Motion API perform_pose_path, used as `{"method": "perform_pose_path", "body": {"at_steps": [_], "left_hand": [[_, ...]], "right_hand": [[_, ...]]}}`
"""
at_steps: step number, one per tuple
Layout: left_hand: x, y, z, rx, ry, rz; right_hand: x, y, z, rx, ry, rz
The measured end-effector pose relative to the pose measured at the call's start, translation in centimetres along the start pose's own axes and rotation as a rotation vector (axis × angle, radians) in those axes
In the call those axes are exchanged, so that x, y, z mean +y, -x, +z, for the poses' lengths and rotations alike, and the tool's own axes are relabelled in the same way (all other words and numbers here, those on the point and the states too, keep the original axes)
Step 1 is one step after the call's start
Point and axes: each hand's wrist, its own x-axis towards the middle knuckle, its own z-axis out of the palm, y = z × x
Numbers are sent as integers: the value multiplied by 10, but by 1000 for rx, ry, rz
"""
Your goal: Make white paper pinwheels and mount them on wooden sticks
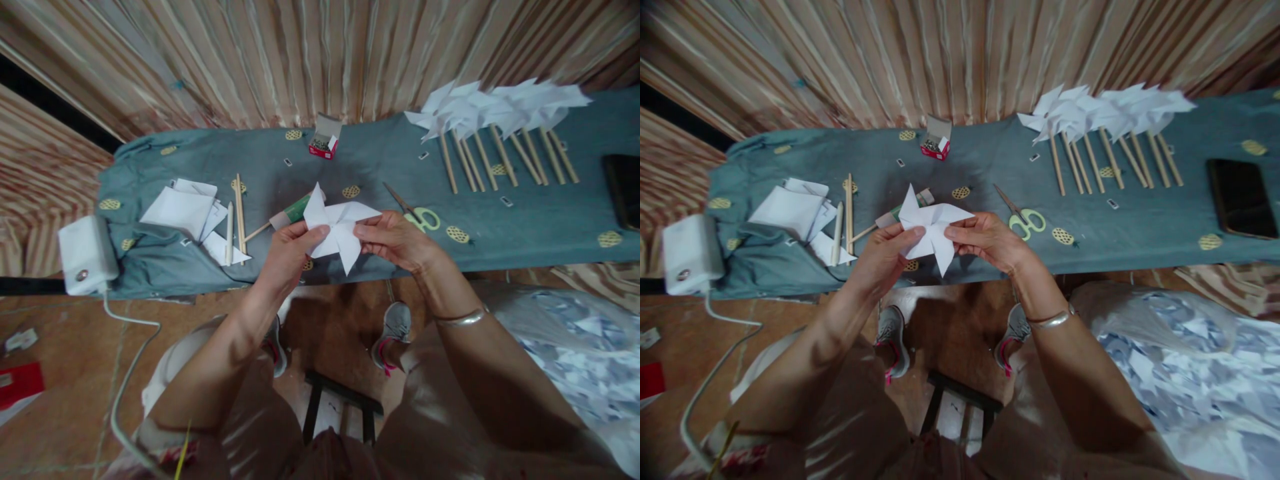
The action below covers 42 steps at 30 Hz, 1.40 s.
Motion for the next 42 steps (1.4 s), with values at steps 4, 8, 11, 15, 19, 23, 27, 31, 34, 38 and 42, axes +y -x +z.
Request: {"method": "perform_pose_path", "body": {"at_steps": [4,8,11,15,19,23,27,31,34,38,42], "left_hand": [[-1,1,-1,-3,-15,4],[0,2,0,-9,-13,6],[0,3,0,-14,-9,6],[-1,3,-1,-16,-34,7],[-2,2,-3,-23,-63,25],[-2,2,-4,-20,-73,30],[-1,3,-3,-17,-93,41],[0,6,-2,22,-161,90],[0,6,-1,52,-200,130],[-1,5,0,83,-212,155],[-1,4,1,93,-199,146]], "right_hand": [[0,-1,0,9,26,-4],[2,-2,0,5,56,-21],[2,-2,1,21,60,-17],[0,-1,3,55,54,1],[-2,0,5,76,73,8],[-3,1,5,74,105,-1],[-3,1,5,73,148,-30],[-2,2,4,68,179,-45],[-2,2,5,67,176,-48],[-2,3,7,54,172,-44],[-1,2,7,48,186,-59]]}}
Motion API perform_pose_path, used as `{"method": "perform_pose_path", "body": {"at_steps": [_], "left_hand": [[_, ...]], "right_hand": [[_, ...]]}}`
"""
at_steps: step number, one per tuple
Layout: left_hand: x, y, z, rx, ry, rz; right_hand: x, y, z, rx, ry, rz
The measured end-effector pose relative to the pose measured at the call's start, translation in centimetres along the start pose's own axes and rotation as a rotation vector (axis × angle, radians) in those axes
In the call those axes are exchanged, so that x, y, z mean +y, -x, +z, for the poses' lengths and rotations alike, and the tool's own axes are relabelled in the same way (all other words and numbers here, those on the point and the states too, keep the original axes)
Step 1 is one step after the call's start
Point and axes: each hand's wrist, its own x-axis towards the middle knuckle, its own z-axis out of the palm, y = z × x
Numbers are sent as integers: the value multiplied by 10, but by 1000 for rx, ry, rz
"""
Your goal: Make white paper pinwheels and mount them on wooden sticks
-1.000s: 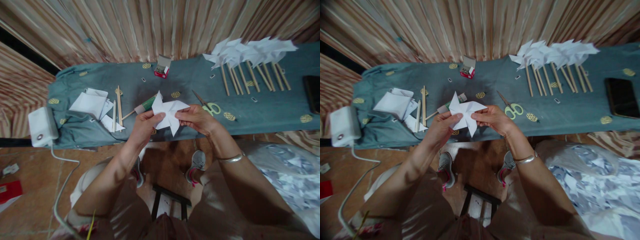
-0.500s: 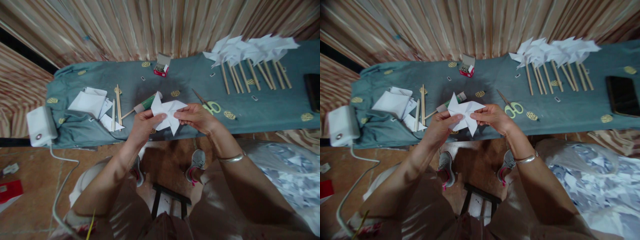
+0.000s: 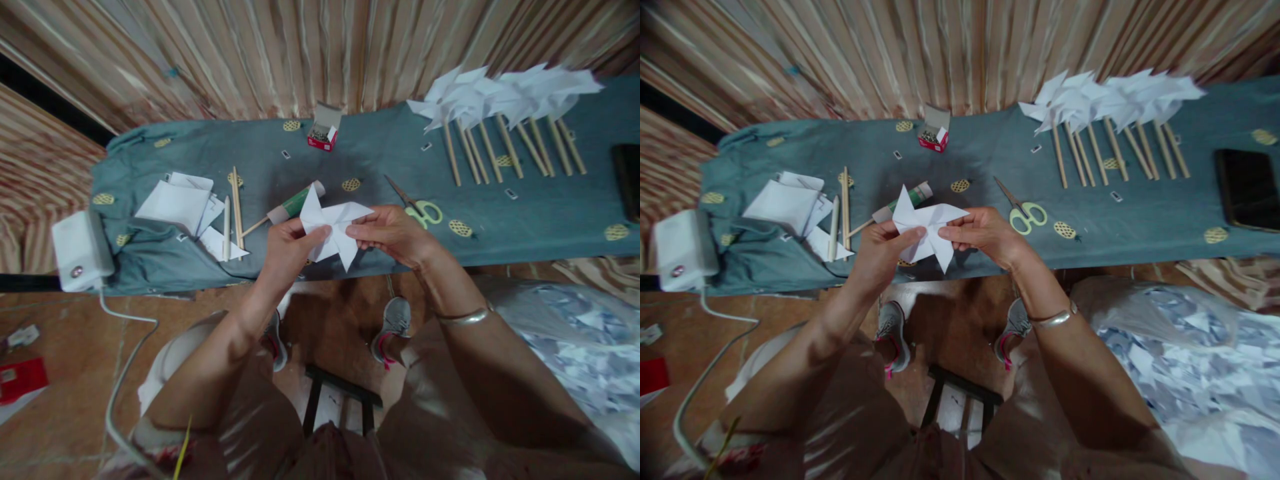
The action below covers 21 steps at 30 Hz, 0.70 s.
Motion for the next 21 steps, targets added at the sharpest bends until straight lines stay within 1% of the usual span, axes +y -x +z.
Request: {"method": "perform_pose_path", "body": {"at_steps": [13,21], "left_hand": [[1,1,0,21,-14,-14],[0,1,-1,-7,19,-13]], "right_hand": [[0,0,0,11,7,10],[1,0,1,33,7,18]]}}
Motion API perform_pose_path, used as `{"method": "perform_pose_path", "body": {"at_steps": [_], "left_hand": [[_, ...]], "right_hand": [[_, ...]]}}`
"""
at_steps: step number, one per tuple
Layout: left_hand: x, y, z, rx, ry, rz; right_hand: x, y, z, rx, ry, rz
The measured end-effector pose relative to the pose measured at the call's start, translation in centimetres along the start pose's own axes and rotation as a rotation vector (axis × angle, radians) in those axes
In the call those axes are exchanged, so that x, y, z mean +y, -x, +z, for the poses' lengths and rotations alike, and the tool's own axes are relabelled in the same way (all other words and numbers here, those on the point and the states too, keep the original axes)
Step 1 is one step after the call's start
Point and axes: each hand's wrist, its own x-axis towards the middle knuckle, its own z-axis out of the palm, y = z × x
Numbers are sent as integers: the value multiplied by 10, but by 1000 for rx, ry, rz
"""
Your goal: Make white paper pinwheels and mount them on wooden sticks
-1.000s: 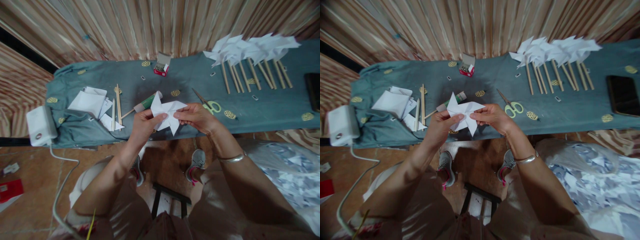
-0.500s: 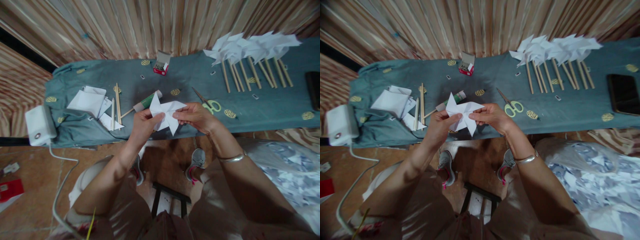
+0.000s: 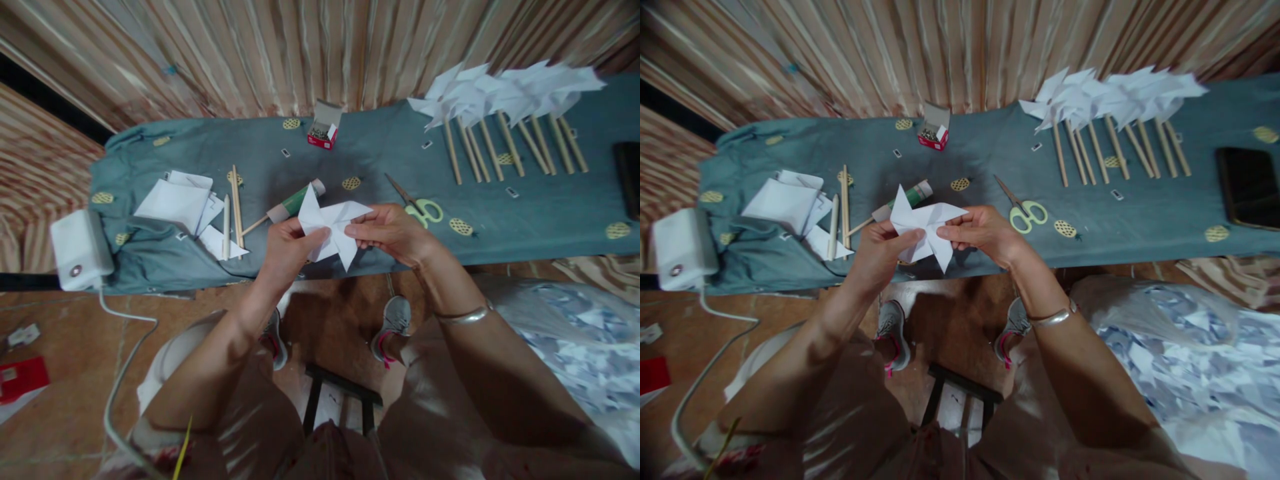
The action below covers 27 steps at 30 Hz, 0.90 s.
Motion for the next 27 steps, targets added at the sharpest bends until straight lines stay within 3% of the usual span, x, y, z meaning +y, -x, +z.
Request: {"method": "perform_pose_path", "body": {"at_steps": [27], "left_hand": [[3,-1,-5,-52,-54,-17]], "right_hand": [[2,-1,-3,-39,25,-21]]}}
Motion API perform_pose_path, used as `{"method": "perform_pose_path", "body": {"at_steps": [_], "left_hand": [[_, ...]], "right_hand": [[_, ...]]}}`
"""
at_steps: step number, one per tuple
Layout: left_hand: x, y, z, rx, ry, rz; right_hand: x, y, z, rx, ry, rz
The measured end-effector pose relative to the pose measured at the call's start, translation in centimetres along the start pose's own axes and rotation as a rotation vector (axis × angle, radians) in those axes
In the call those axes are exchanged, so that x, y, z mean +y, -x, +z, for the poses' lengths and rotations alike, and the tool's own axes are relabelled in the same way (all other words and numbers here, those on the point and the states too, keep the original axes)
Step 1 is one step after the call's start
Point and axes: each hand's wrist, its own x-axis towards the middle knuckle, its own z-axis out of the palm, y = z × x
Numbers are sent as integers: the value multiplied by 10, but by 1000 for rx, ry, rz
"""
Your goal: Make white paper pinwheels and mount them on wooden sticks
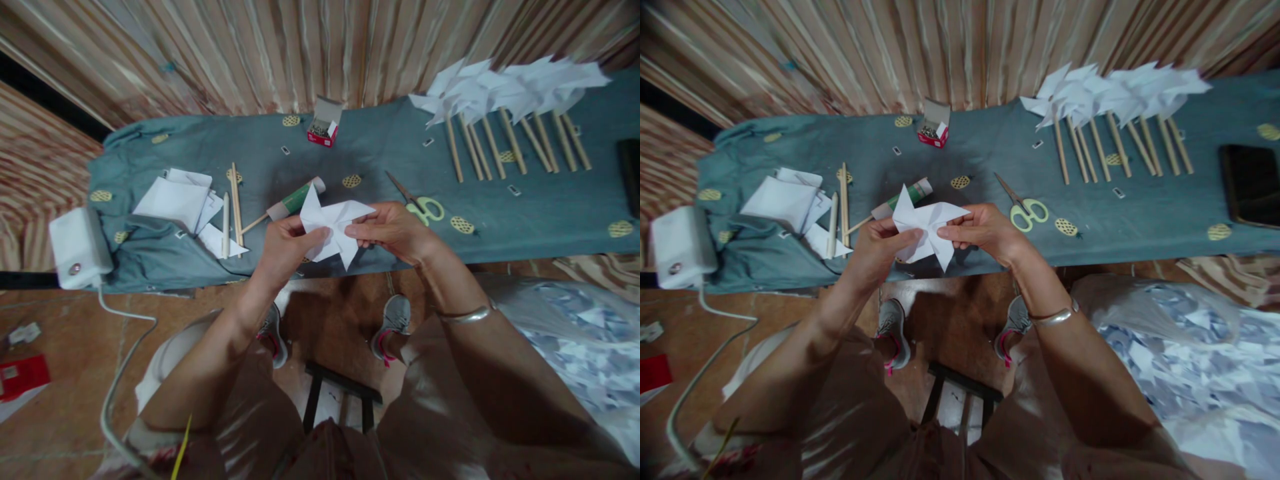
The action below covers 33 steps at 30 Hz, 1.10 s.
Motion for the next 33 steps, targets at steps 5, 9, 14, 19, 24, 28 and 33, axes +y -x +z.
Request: {"method": "perform_pose_path", "body": {"at_steps": [5,9,14,19,24,28,33], "left_hand": [[-2,0,0,2,19,21],[-2,-1,0,16,20,19],[-3,-1,0,9,41,20],[-3,0,1,16,36,18],[7,-8,-11,108,22,94],[24,-18,-35,293,68,249],[36,-17,-52,346,62,297]], "right_hand": [[2,-1,0,4,4,-6],[2,-1,0,-7,11,-22],[1,-1,1,-8,10,-16],[0,0,2,6,11,1],[-5,0,-2,43,-3,-33],[-3,-11,-13,219,-7,-113],[11,-30,-13,409,484,-342]]}}
